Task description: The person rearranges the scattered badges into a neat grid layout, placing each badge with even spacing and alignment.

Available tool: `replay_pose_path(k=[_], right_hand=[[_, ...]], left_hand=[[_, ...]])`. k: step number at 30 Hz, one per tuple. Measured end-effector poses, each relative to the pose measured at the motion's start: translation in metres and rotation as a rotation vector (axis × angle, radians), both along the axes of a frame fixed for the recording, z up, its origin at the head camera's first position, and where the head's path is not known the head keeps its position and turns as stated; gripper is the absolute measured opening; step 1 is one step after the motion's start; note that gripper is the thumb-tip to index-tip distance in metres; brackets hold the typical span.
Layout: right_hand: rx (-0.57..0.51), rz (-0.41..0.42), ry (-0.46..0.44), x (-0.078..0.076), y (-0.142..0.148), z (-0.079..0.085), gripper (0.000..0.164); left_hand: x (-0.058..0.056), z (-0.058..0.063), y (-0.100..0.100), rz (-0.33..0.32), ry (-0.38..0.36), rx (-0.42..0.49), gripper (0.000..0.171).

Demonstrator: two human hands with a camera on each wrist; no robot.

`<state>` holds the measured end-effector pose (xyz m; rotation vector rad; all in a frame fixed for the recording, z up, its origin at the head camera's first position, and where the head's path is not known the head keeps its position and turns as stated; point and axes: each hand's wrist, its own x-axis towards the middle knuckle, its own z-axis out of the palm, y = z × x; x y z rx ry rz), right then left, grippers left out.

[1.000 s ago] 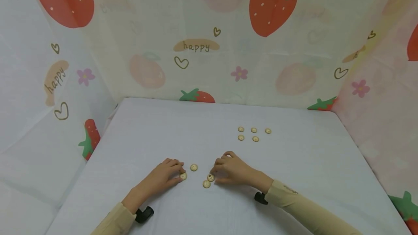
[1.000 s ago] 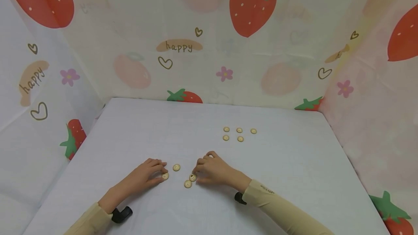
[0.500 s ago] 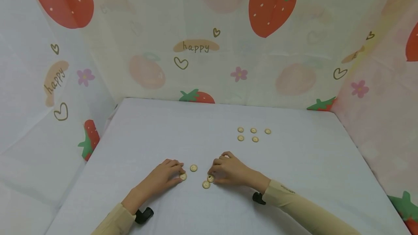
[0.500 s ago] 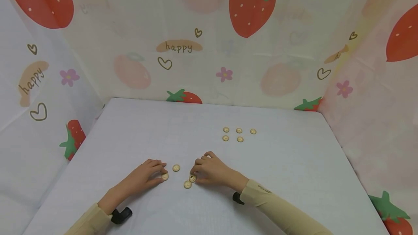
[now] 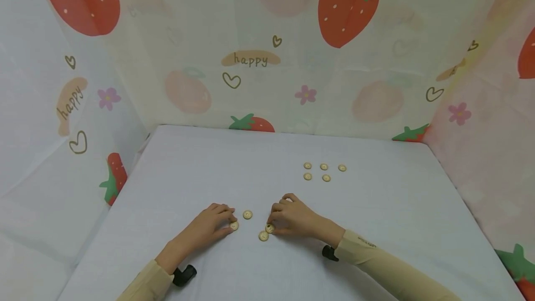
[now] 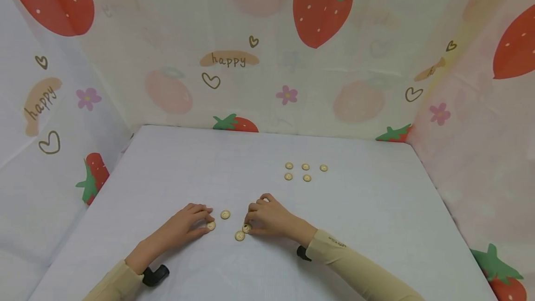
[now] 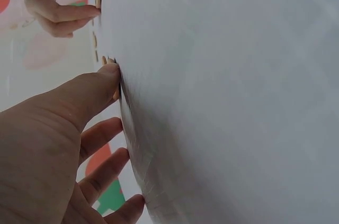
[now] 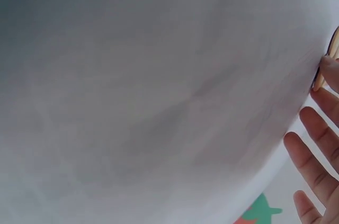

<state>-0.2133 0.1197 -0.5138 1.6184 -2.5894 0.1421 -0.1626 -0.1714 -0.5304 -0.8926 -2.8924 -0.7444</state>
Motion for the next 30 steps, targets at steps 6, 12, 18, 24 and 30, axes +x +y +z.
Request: replay_pose_path(k=[6, 12, 18, 24, 30], right_hand=[[0.027, 0.004, 0.065, 0.001, -0.001, 0.0, 0.021], [0.016, -0.012, 0.056, -0.001, 0.002, -0.001, 0.018], [0.002, -0.024, 0.035, -0.002, 0.007, 0.002, 0.017], [0.004, -0.046, 0.032, -0.004, 0.013, 0.002, 0.017], [-0.019, -0.066, 0.022, -0.006, 0.019, 0.002, 0.017]], left_hand=[[0.0, -0.001, 0.0, 0.003, -0.008, -0.012, 0.02], [-0.001, -0.002, 0.0, 0.003, -0.008, -0.01, 0.021], [-0.001, -0.002, 0.0, 0.002, -0.008, -0.007, 0.02], [-0.001, -0.002, 0.001, 0.001, -0.005, -0.004, 0.019], [-0.001, -0.002, 0.001, 0.0, -0.007, -0.003, 0.02]])
